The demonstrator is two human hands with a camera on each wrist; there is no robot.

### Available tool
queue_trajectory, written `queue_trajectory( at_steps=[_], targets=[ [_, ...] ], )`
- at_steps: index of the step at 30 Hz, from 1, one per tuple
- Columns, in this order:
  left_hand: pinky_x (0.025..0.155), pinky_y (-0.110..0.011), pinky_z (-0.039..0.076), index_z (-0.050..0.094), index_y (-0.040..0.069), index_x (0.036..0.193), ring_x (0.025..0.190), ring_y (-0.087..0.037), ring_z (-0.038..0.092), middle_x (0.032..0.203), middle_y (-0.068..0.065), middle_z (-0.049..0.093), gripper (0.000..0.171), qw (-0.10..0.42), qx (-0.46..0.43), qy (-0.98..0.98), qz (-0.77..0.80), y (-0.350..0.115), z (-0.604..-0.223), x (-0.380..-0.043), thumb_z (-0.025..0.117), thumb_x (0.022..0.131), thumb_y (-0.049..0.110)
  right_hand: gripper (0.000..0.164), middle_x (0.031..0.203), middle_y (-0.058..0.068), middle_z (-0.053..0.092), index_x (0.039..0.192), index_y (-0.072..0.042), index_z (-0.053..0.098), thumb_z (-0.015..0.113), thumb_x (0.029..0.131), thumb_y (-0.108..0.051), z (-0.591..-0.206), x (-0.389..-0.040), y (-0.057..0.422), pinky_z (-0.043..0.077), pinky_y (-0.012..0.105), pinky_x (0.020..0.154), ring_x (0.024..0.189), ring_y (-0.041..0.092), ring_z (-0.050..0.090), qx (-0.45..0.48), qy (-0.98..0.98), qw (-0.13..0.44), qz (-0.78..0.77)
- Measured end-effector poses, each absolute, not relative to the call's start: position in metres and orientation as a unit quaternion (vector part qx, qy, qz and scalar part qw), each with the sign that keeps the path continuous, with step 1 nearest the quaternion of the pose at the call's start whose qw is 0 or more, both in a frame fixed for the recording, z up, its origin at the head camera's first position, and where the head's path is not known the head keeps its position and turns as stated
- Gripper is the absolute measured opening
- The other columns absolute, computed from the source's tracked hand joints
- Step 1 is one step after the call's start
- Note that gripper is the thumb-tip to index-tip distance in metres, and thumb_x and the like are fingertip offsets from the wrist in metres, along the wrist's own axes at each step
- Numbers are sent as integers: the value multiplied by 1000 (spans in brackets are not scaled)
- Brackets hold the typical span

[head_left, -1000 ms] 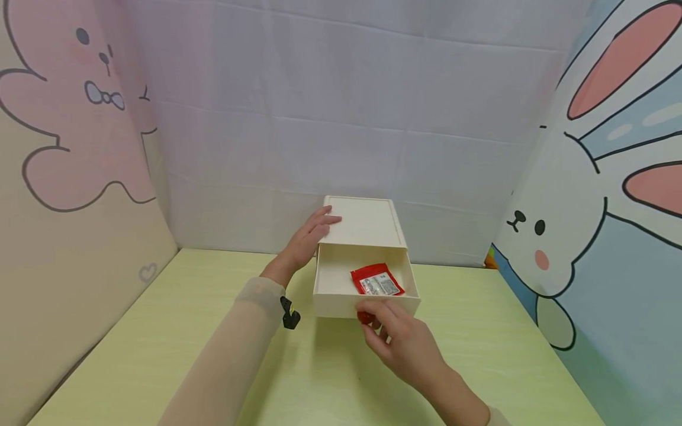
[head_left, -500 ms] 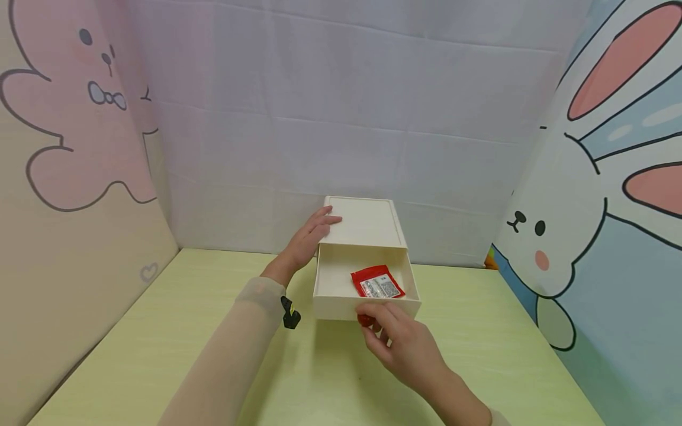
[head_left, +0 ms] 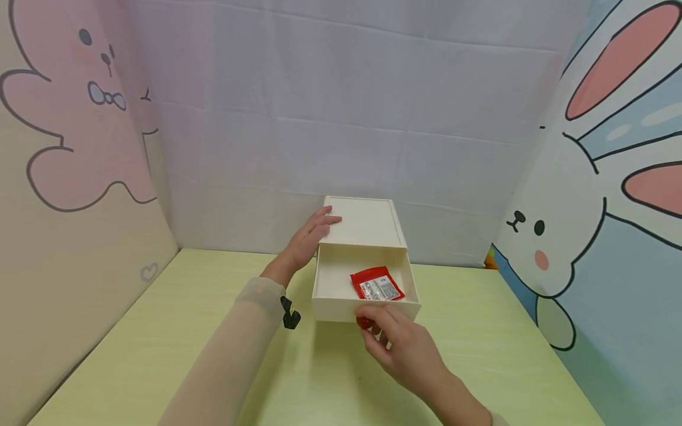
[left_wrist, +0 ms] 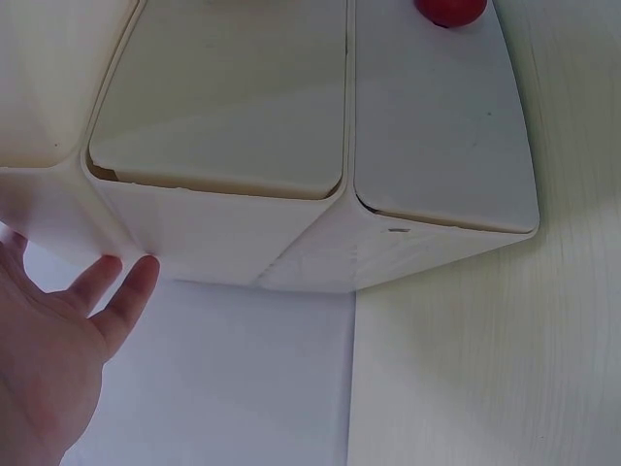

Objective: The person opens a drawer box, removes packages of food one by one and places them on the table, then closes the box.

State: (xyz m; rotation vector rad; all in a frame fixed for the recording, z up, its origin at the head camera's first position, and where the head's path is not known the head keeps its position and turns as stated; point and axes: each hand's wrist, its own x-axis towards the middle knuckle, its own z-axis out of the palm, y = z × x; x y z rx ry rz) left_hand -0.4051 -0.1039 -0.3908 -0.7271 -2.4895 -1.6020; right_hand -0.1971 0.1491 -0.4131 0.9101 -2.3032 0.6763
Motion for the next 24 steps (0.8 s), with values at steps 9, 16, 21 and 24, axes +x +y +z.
queue_trajectory(
  at_steps=[9,16,21,24],
  targets=[
    [136,-66,17,60,19,158,173,-30,15,184,5,22,55,48,-240,-817,-523,-105,-392,-405,32,115,41,40,114,-9,72,126,-20,71,86,91,-8,-415,-196,150,60,16,69,80,0,65,338,-863,278,253],
    [137,-65,17,60,17,157,173,-29,15,184,4,22,55,52,-245,-813,-525,-104,-393,-407,32,115,39,53,105,-12,75,139,-22,69,86,91,-11,-406,-191,155,51,9,62,74,-6,61,344,-860,274,258],
    [137,-65,17,60,17,158,173,-30,15,184,3,22,55,54,-246,-816,-520,-104,-393,-407,32,115,40,52,82,-13,70,136,-17,72,85,87,-7,-380,-194,159,46,8,59,65,-6,56,351,-844,314,256],
    [137,-65,16,60,17,158,173,-29,15,184,4,22,55,53,-244,-816,-522,-104,-392,-407,32,116,39,48,81,-9,69,134,-14,72,85,88,-7,-359,-202,161,48,10,58,64,-2,56,353,-840,326,251]
  ],
)
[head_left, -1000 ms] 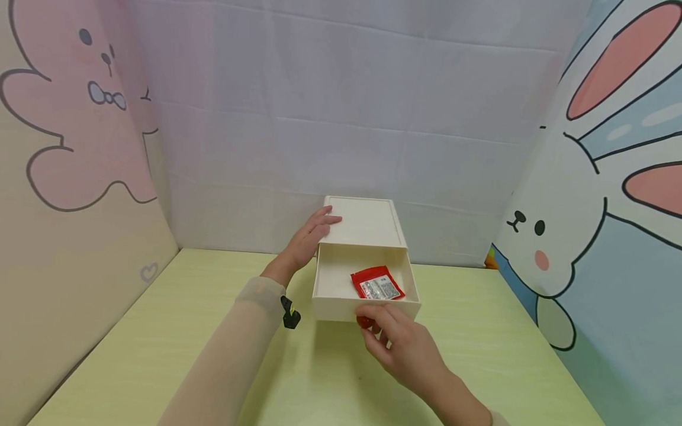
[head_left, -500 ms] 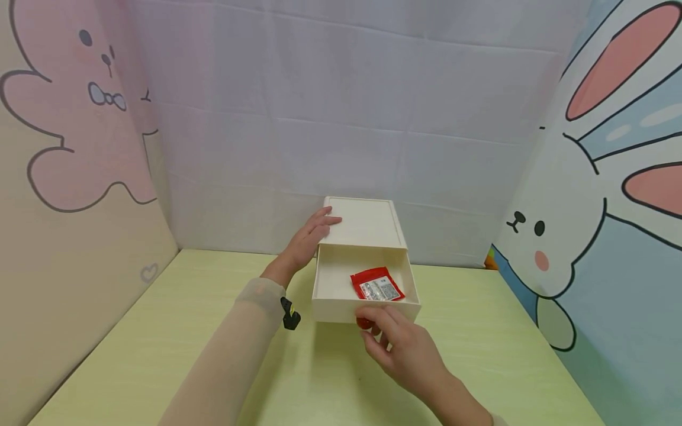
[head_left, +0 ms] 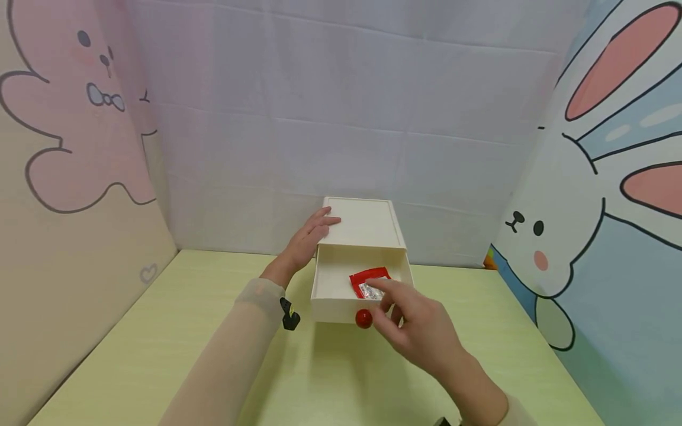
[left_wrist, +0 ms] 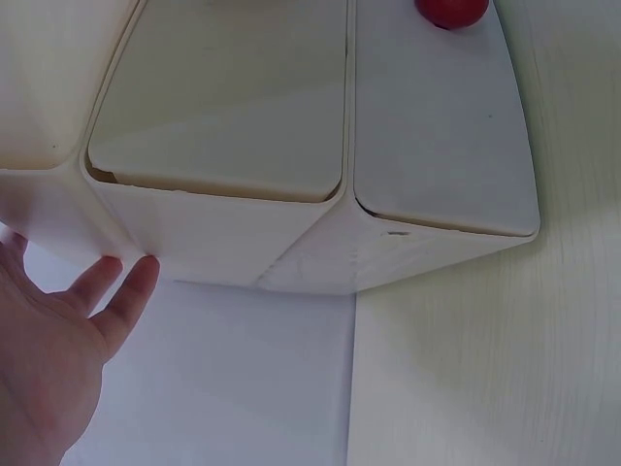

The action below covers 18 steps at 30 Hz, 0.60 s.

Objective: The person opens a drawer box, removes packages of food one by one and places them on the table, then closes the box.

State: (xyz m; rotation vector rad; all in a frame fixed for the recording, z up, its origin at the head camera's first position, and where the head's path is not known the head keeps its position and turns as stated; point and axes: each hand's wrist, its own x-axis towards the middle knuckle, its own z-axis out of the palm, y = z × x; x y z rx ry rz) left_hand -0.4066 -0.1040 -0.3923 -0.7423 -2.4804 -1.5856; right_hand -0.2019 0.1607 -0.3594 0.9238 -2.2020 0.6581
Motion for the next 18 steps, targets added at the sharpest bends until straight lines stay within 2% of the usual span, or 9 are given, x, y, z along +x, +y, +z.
queue_trajectory(
  at_steps=[7,13,18],
  targets=[
    [136,-67,16,60,19,158,173,-29,14,184,5,21,55,49,-238,-816,-524,-104,-392,-406,32,115,40,37,85,-2,73,130,-8,73,81,94,-11,-326,-231,161,51,18,57,65,5,59,342,-859,314,216],
    [136,-67,17,60,18,158,173,-29,15,184,5,22,55,50,-239,-817,-523,-104,-392,-406,33,115,40,26,93,-4,73,124,-12,77,76,99,-20,-314,-250,158,53,23,64,73,8,59,290,-919,199,176],
    [136,-67,17,60,18,158,173,-30,15,184,4,21,55,48,-240,-816,-523,-103,-391,-404,33,115,40,25,107,-2,74,123,-15,77,72,100,-24,-315,-265,156,61,36,82,90,15,66,264,-951,103,125]
  ],
)
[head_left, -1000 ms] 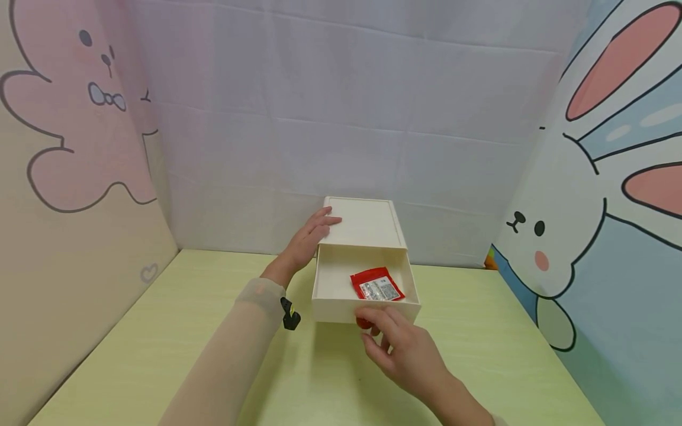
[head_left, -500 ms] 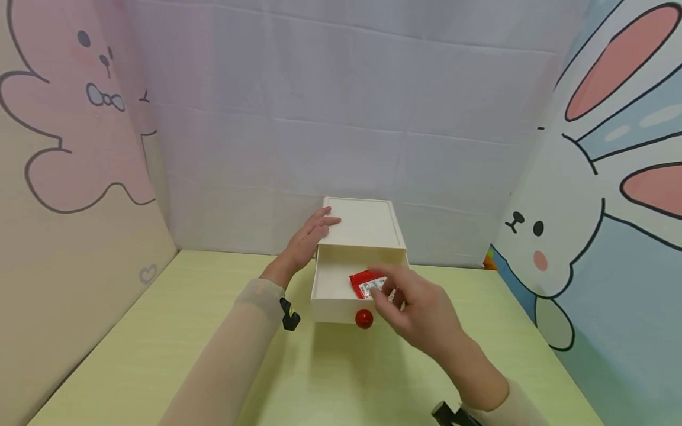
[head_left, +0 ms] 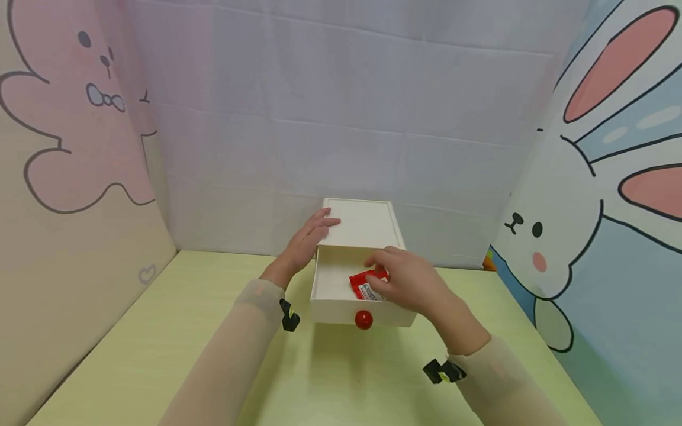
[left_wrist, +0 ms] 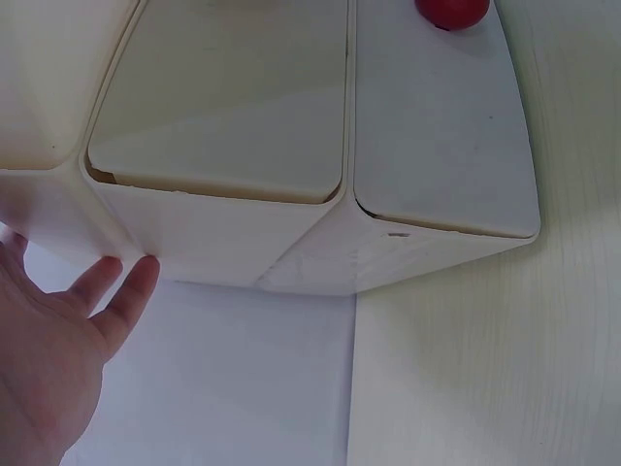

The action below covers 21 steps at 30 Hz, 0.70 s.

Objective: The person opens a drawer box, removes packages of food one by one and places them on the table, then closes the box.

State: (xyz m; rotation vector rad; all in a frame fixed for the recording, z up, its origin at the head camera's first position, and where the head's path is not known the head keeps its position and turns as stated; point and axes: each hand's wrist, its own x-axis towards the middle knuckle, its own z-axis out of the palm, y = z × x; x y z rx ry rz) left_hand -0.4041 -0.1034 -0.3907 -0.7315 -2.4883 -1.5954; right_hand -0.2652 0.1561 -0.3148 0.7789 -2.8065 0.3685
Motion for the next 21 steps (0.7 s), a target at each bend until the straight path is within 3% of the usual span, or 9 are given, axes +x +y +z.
queue_trajectory(
  at_steps=[7,14,21],
  targets=[
    [136,-68,16,60,17,158,173,-30,14,184,4,21,55,50,-247,-812,-526,-104,-392,-404,33,116,39,31,129,4,75,131,-17,76,77,100,-21,-316,-283,152,62,47,103,113,24,70,271,-956,16,113],
    [136,-67,16,60,16,158,173,-30,13,185,3,20,54,50,-251,-809,-529,-105,-393,-404,33,116,38,43,134,4,74,142,-18,72,77,99,-19,-320,-291,148,62,48,103,116,24,69,260,-959,-36,110],
    [135,-69,16,59,17,158,173,-31,13,185,3,20,55,50,-249,-813,-525,-105,-392,-405,33,116,40,41,129,4,74,139,-16,73,77,99,-17,-323,-296,146,61,47,103,113,23,68,273,-955,-42,107]
  ],
)
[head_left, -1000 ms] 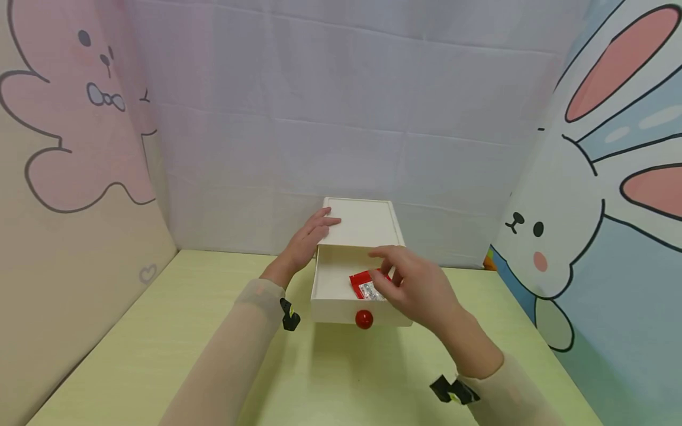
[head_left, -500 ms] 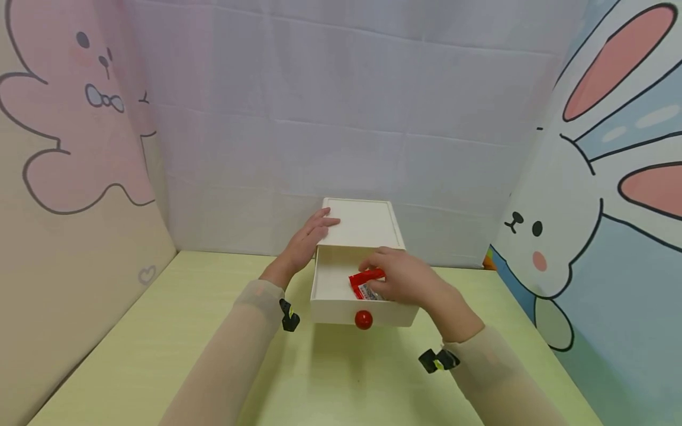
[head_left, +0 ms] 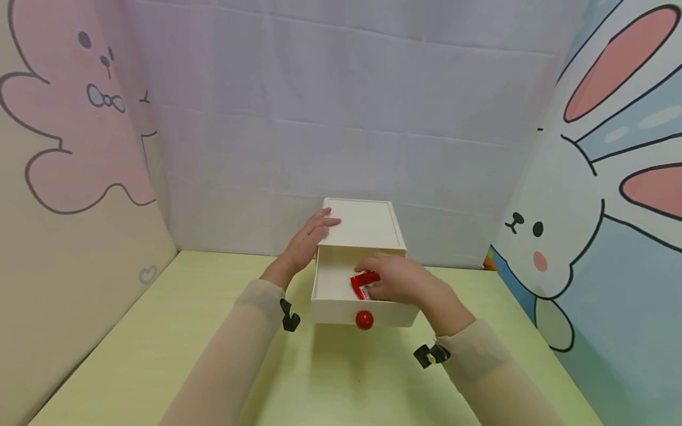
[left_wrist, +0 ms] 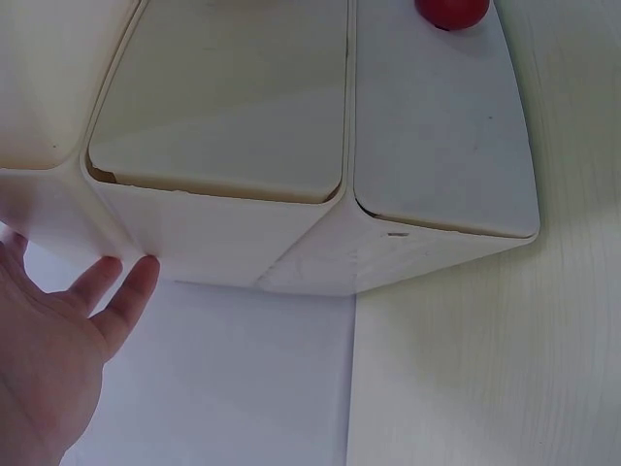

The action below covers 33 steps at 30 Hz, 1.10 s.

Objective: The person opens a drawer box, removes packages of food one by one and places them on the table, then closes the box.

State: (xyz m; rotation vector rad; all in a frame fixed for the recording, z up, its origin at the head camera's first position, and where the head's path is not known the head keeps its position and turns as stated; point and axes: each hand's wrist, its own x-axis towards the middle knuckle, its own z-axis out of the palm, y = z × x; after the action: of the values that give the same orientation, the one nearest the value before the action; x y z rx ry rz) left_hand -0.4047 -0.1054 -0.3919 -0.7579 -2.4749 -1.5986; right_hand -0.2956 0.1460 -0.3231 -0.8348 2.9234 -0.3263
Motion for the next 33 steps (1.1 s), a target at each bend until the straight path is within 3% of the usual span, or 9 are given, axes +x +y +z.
queue_trajectory(
  at_steps=[7,15,22,33],
  targets=[
    [135,-70,16,59,19,158,173,-31,14,185,5,20,55,45,-244,-812,-528,-104,-392,-405,33,116,41,35,123,3,72,131,-17,76,82,97,-18,-325,-296,145,62,43,99,105,21,65,-264,959,30,-98],
    [136,-66,16,60,18,158,173,-29,14,185,5,20,54,46,-247,-809,-531,-105,-393,-405,33,116,39,3,100,-3,68,101,-19,81,80,99,-17,-323,-293,149,58,32,82,87,15,60,-287,954,-5,-89],
    [136,-67,16,59,18,158,173,-29,13,185,5,19,55,46,-248,-810,-530,-105,-392,-404,33,116,40,6,102,-4,72,104,-20,81,80,99,-18,-315,-288,154,59,32,82,86,14,61,-296,949,-36,-104],
    [136,-68,15,58,15,159,173,-31,11,185,3,19,55,51,-249,-808,-532,-105,-392,-403,33,116,40,6,93,-5,73,106,-19,75,78,100,-20,-297,-274,166,55,28,71,80,12,62,-309,937,-85,-137]
  ],
)
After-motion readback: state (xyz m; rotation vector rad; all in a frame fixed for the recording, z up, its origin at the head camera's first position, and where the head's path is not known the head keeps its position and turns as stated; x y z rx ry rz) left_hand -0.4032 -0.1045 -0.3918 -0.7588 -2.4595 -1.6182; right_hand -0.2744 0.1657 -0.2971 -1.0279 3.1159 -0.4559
